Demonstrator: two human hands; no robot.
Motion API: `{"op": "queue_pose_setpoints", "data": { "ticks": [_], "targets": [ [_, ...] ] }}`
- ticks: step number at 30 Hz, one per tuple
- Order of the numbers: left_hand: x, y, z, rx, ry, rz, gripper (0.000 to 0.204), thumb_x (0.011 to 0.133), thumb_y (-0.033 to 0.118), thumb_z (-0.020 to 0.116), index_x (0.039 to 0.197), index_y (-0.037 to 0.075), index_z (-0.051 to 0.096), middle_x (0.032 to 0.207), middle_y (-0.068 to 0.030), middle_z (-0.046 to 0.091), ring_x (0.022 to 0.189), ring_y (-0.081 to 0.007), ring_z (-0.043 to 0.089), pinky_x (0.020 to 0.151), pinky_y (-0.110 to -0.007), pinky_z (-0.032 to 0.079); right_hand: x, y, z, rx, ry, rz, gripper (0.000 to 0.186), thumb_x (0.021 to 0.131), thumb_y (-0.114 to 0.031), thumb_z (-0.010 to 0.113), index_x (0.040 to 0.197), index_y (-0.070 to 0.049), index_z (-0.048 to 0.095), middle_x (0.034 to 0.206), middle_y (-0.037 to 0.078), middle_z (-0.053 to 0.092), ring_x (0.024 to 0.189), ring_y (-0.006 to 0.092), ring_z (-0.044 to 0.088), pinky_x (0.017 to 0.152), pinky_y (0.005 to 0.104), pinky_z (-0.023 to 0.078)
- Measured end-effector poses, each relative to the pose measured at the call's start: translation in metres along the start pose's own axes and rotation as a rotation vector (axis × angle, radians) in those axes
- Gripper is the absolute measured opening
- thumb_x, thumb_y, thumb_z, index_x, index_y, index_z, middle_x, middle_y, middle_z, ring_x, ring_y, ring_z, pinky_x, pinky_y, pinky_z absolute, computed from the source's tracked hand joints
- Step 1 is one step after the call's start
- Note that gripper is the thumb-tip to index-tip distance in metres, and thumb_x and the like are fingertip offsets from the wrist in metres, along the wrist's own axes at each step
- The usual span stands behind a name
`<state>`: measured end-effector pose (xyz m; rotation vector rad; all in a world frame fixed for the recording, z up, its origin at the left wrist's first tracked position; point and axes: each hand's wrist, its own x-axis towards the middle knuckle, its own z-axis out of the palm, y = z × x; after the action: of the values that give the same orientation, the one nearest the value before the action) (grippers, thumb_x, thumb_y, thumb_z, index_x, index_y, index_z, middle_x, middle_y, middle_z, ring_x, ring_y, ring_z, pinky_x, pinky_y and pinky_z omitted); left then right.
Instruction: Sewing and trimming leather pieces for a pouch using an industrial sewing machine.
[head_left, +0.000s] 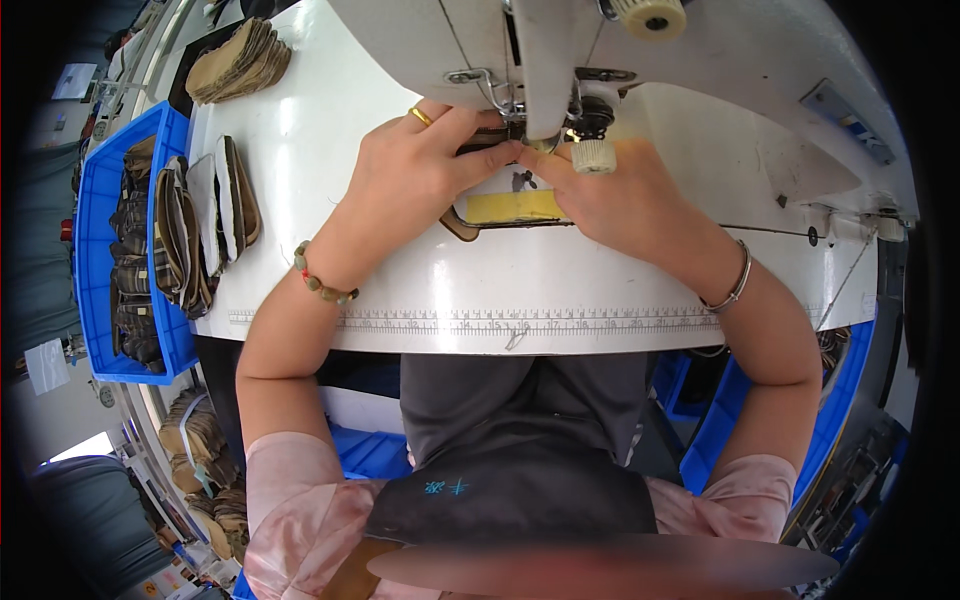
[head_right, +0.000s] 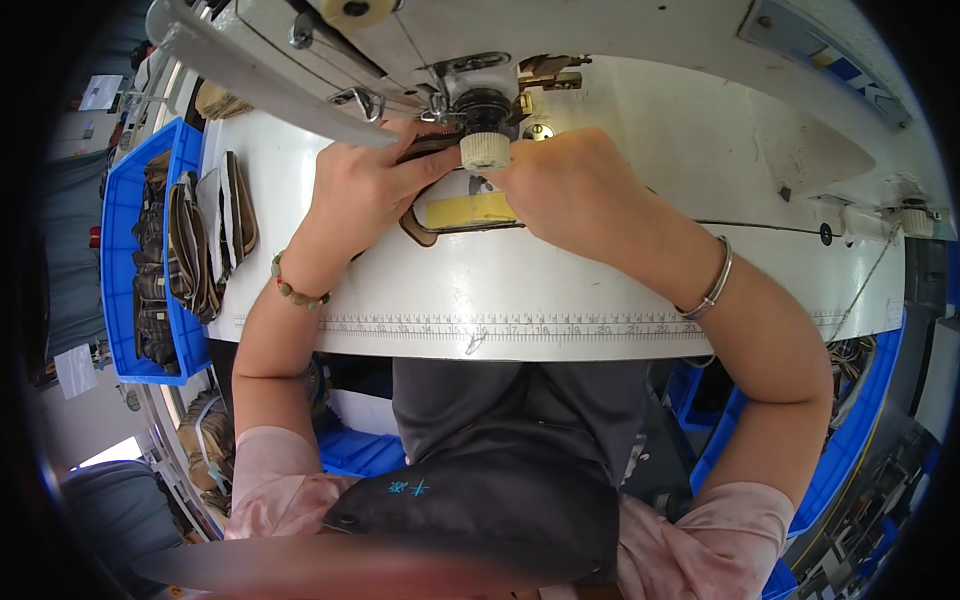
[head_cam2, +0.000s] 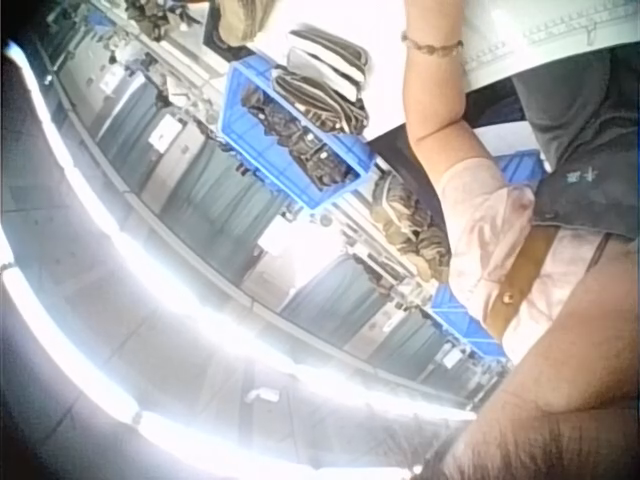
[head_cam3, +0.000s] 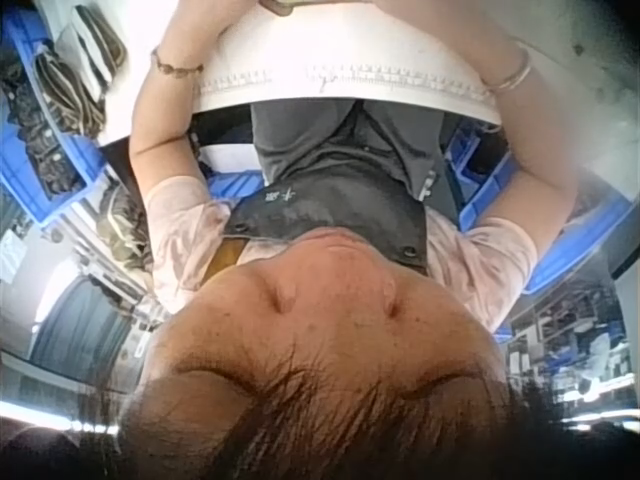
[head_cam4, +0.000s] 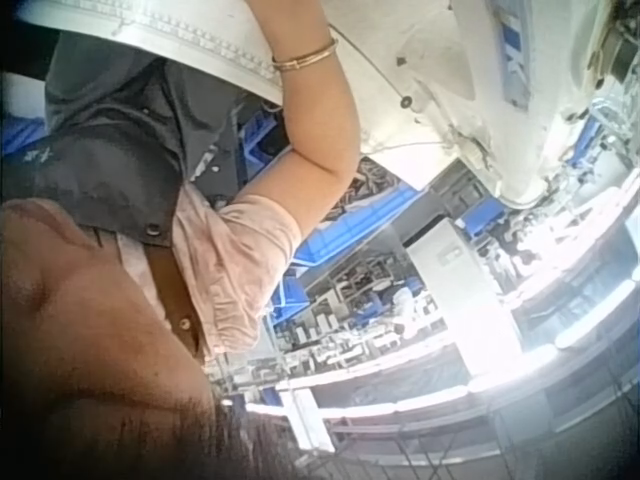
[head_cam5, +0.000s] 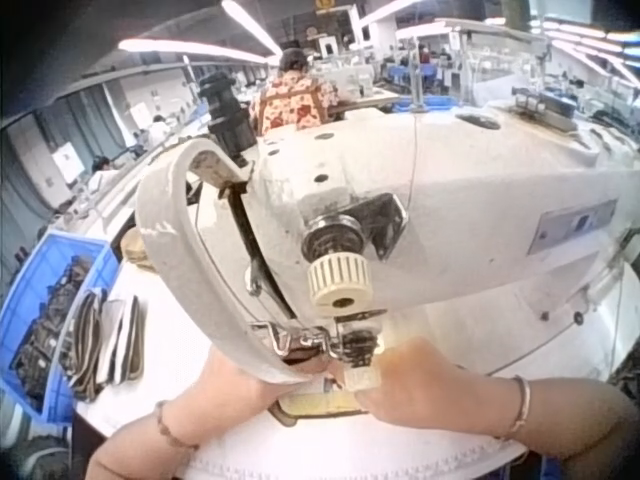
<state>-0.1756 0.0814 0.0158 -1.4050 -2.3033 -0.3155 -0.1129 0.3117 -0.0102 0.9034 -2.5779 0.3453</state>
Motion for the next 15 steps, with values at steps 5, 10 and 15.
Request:
{"op": "queue_pose_setpoints", "data": {
  "ticks": [5,10,15],
  "targets": [
    [-0.003,-0.008,0.008,0.095,-0.012,0.136,0.031,0.069,0.012,0.072,0.098,0.021,0.078,0.1,0.0066,0.066,0.085,-0.0142,0.067,0.058,-0.027,0.055,-0.002,0.0,0.001,0.033,-0.001,0.013,0.011,0.083,-0.012,0.067,0.089,-0.012,0.077,0.067,0.006,0.064,0.057,0.0222,0.065,0.05,0.0348,0.049],
    [-0.001,-0.012,0.015,-0.233,0.014,-0.15,0.023,0.073,0.01,0.075,0.095,0.017,0.079,0.086,0.0041,0.07,0.068,-0.0173,0.067,0.055,-0.03,0.053,-0.003,0.0,-0.001,0.028,-0.008,-0.003,0.015,0.082,-0.011,0.067,0.094,-0.012,0.076,0.069,0.005,0.065,0.059,0.0218,0.066,0.051,0.0344,0.049],
    [0.0,-0.004,0.011,-0.294,-0.01,-0.19,0.022,0.077,0.005,0.075,0.096,0.015,0.079,0.08,-0.0011,0.069,0.064,-0.0205,0.065,0.055,-0.031,0.051,-0.003,0.0,-0.002,0.015,-0.012,-0.005,0.017,0.082,-0.009,0.066,0.095,-0.012,0.076,0.07,0.005,0.065,0.06,0.0215,0.066,0.051,0.0337,0.05]
  ]
}}
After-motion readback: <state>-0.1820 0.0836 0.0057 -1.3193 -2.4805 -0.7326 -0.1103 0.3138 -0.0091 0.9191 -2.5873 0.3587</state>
